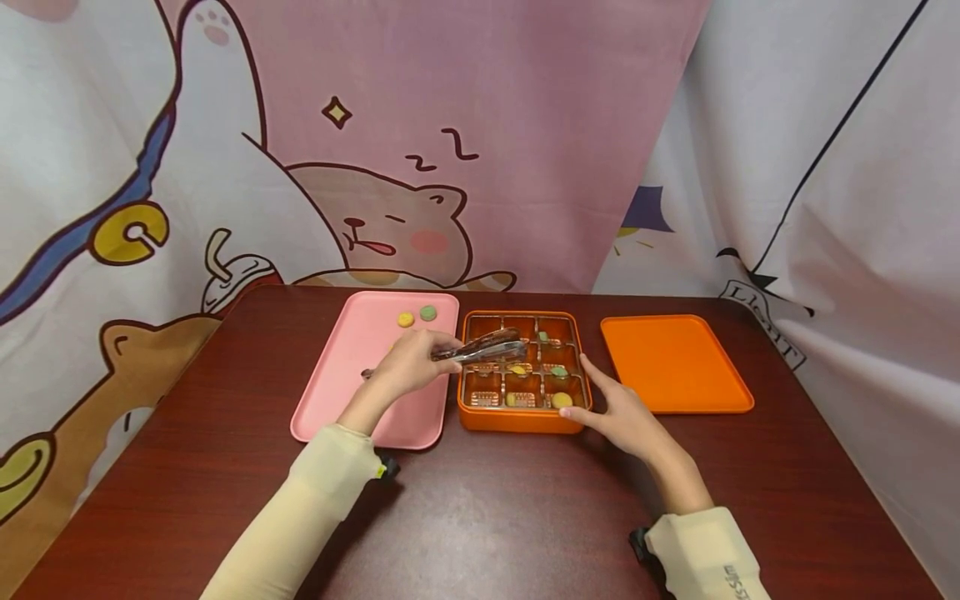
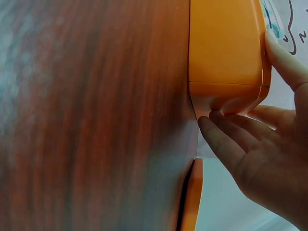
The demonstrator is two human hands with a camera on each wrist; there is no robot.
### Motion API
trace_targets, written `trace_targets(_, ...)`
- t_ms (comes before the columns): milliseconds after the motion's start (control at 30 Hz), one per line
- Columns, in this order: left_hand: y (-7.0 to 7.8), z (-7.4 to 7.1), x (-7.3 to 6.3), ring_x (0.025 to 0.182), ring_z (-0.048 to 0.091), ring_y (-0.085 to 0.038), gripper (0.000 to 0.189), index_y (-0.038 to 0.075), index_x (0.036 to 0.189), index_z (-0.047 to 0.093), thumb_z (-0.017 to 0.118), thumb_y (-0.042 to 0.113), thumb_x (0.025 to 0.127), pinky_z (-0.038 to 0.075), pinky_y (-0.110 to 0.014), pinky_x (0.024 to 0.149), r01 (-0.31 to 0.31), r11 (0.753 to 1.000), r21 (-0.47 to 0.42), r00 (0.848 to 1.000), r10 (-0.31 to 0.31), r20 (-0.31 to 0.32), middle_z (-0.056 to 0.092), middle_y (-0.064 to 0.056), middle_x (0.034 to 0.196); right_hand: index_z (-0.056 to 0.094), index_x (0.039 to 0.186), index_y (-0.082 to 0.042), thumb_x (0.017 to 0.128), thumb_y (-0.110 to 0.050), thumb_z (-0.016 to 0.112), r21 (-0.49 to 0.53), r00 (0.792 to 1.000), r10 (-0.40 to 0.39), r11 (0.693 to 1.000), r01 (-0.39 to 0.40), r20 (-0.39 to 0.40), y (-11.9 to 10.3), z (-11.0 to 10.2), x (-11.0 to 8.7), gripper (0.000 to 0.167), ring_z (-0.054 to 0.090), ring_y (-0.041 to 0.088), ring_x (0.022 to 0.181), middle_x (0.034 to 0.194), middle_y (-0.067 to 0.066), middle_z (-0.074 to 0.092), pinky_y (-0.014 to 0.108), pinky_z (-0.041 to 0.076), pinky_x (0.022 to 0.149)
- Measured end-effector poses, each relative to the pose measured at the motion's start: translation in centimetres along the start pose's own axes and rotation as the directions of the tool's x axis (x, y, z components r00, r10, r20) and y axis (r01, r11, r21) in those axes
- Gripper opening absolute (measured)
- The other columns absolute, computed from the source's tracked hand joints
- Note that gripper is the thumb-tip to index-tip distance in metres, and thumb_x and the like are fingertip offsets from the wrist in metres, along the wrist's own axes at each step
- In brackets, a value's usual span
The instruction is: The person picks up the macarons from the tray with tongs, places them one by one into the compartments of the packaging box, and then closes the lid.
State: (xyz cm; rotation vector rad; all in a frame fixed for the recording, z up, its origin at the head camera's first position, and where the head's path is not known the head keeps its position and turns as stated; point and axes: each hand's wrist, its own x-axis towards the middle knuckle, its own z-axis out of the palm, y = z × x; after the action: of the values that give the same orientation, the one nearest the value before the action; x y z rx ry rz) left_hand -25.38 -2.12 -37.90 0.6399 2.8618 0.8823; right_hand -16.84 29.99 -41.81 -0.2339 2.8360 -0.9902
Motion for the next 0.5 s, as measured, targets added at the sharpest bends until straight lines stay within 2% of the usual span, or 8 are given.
trace_targets(233, -0.8, -0.5, -0.7, 0.098, 0.068, -0.023, 0.041, 0.023, 0.122, 0.071, 0.079, 0.034, 0.084, 0.052, -0.043, 0.085, 0.029, 0.999, -0.013, 0.997, -0.030, -0.066, 0.074, 0.000, 0.113, 0.011, 0.161, -0.013, 0.093, -0.048, 0.065, 0.000, 1.000, 0.004, 1.000, -0.004, 0.000, 0.0, 0.0, 0.0, 0.094, 0.033, 0.056, 0.139, 0.157, 0.033, 0.028, 0.072, 0.033, 0.104)
trace_targets(400, -1.7, -1.1, -1.4, 0.101, 0.068, -0.024, 0.041, 0.023, 0.123, 0.070, 0.077, 0.032, 0.083, 0.052, -0.044, 0.087, 0.041, 0.998, -0.057, 0.992, -0.048, -0.117, 0.073, -0.001, 0.114, 0.011, 0.161, -0.012, 0.093, -0.048, 0.065, 0.004, 1.000, 0.007, 1.000, -0.007, 0.004, -0.1, 0.1, 0.0, 0.094, 0.031, 0.057, 0.140, 0.158, 0.033, 0.027, 0.073, 0.032, 0.104)
trace_targets(500, -2.3, -1.5, -1.8, 0.095, 0.066, -0.023, 0.042, 0.022, 0.123, 0.070, 0.075, 0.028, 0.082, 0.051, -0.042, 0.083, 0.047, 0.996, -0.075, 0.988, -0.057, -0.142, 0.073, -0.002, 0.109, 0.011, 0.161, -0.012, 0.093, -0.047, 0.066, 0.004, 1.000, 0.008, 1.000, -0.008, 0.003, -0.1, 0.1, 0.0, 0.093, 0.031, 0.056, 0.140, 0.158, 0.032, 0.027, 0.072, 0.032, 0.104)
